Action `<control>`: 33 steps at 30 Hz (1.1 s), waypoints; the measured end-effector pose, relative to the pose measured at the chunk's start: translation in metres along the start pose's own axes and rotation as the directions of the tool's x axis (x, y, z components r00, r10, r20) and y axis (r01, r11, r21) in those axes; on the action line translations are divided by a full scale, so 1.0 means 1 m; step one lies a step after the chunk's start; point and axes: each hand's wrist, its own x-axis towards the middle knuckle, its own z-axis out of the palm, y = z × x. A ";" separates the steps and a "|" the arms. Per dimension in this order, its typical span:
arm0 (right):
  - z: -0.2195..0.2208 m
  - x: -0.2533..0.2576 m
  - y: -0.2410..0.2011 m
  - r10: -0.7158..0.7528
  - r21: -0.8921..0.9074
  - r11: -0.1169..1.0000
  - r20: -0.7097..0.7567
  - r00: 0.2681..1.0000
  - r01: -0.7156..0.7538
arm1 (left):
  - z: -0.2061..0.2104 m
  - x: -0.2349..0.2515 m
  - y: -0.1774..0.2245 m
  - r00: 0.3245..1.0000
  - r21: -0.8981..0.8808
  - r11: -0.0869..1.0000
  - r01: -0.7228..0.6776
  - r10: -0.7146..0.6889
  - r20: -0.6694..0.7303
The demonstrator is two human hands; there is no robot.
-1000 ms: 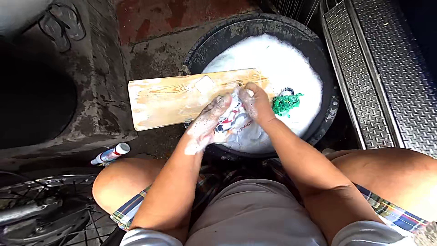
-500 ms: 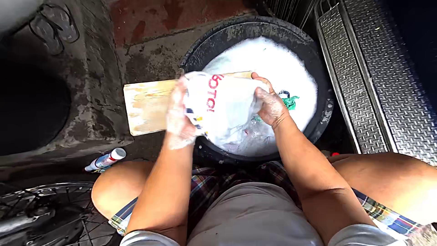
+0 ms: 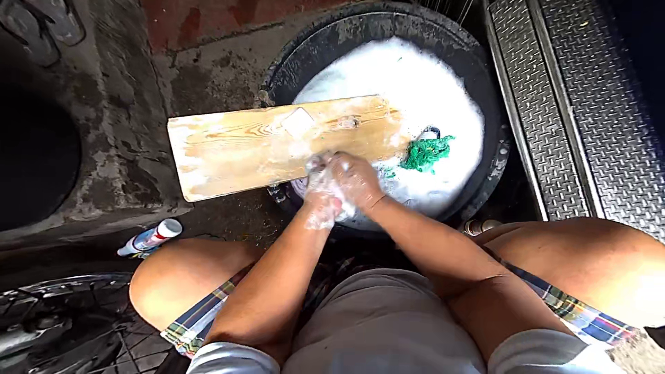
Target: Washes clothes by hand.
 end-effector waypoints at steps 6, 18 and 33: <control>0.002 -0.005 -0.014 -0.120 -0.004 0.993 -0.065 0.991 0.120 | -0.006 0.002 -0.016 0.995 -0.393 0.914 0.097 -0.104 0.004; -0.086 0.028 0.082 0.187 0.402 0.904 -0.063 0.980 -0.146 | -0.071 0.009 0.055 0.873 -0.577 0.798 -0.177 0.398 0.282; -0.079 0.024 0.189 0.468 -0.449 0.794 0.019 0.884 -0.410 | -0.130 0.092 -0.081 0.897 0.911 0.382 0.158 0.329 -0.294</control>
